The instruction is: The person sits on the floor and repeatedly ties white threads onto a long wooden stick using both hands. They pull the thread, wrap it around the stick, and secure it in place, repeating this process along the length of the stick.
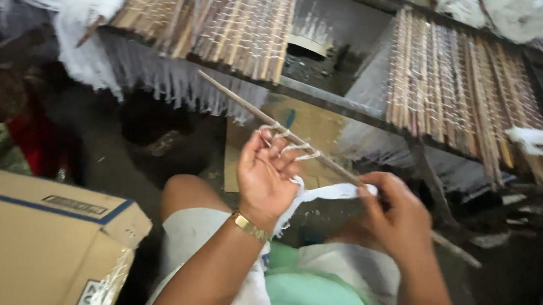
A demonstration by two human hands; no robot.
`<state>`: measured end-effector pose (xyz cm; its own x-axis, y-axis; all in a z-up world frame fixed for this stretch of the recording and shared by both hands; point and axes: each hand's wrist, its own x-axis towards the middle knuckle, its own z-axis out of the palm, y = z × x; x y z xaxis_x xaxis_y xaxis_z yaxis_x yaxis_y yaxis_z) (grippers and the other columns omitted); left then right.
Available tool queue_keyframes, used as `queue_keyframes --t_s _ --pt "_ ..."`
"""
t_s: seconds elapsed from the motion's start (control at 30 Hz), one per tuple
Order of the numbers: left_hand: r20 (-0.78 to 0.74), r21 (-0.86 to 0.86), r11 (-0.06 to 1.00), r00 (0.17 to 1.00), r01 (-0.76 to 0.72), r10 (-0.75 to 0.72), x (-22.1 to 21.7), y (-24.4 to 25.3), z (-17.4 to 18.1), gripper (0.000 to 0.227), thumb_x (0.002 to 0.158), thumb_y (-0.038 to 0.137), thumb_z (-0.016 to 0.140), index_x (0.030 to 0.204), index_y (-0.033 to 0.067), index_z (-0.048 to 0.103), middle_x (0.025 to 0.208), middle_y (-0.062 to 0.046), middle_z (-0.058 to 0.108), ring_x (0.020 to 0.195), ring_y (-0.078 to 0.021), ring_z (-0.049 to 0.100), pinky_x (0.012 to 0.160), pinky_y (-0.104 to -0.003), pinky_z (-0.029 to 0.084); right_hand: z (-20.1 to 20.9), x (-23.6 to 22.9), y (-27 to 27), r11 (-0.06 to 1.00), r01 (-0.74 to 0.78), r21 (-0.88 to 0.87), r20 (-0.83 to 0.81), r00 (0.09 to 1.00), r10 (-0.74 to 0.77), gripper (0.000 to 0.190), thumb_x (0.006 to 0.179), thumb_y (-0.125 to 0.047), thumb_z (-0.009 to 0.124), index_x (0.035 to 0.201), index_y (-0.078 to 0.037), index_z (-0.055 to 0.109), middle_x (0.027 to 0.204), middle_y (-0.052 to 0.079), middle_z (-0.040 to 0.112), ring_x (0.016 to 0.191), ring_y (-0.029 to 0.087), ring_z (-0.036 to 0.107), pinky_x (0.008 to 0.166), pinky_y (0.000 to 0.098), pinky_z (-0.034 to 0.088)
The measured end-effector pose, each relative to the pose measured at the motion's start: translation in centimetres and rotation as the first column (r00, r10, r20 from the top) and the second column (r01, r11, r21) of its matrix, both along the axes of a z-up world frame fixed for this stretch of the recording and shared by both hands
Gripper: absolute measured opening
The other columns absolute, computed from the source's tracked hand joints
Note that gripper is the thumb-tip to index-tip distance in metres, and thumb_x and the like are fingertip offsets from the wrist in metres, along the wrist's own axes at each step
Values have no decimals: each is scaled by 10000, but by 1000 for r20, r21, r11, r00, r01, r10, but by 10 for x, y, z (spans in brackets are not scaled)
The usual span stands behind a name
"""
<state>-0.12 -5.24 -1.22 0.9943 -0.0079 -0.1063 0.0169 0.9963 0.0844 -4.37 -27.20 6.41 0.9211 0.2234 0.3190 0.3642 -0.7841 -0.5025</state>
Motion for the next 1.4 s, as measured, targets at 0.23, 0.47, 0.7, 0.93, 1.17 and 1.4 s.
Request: queue_keyframes --t_s 0.23,0.47,0.7,0.93,1.17,1.4 --pt "285 -120 992 956 -40 73 9 11 -4 259 1085 429 440 1203 259 595 800 61 383 667 -84 385 513 -181 300 -5 6 -26 997 67 -26 13 998 -67 166 909 -315 748 1065 -257 747 1029 -22 774 930 277 724 798 404 554" --pt "174 -88 992 979 -96 110 3 6 14 135 1056 363 534 1096 237 560 747 58 430 570 -64 376 486 -193 293 23 5 -13 942 188 -277 -17 980 -200 263 952 -435 616 1104 -267 748 1012 -72 689 564 191 570 644 350 446" --pt "146 3 999 988 -44 43 37 7 -91 484 1020 514 535 672 190 443 599 64 315 531 -73 306 507 -200 304 85 14 -52 712 370 -597 183 927 -328 271 1063 -552 606 1181 -360 756 984 15 721 731 221 714 672 372 533" --pt "-482 350 926 820 -141 308 33 12 -90 217 1043 353 530 978 147 542 768 14 481 629 -119 451 590 -263 435 98 9 -64 968 150 -201 352 933 -71 117 1149 -63 751 1239 1 791 928 152 626 818 244 555 763 376 443" --pt "480 856 -195 876 -479 -49 -5 8 36 368 1084 200 455 1440 230 544 666 51 526 507 -81 383 457 -243 311 67 -2 -47 753 438 -491 315 895 -316 244 1052 -522 653 1129 -346 803 1117 -74 756 937 202 729 696 384 509" --pt "509 704 -537 857 -466 -76 -12 3 36 433 1049 166 513 1449 332 528 763 -49 639 578 -213 498 418 -361 397 51 -14 -37 806 400 -436 310 908 -283 180 1010 -462 688 1092 -340 794 1032 -104 727 831 207 717 641 388 498"
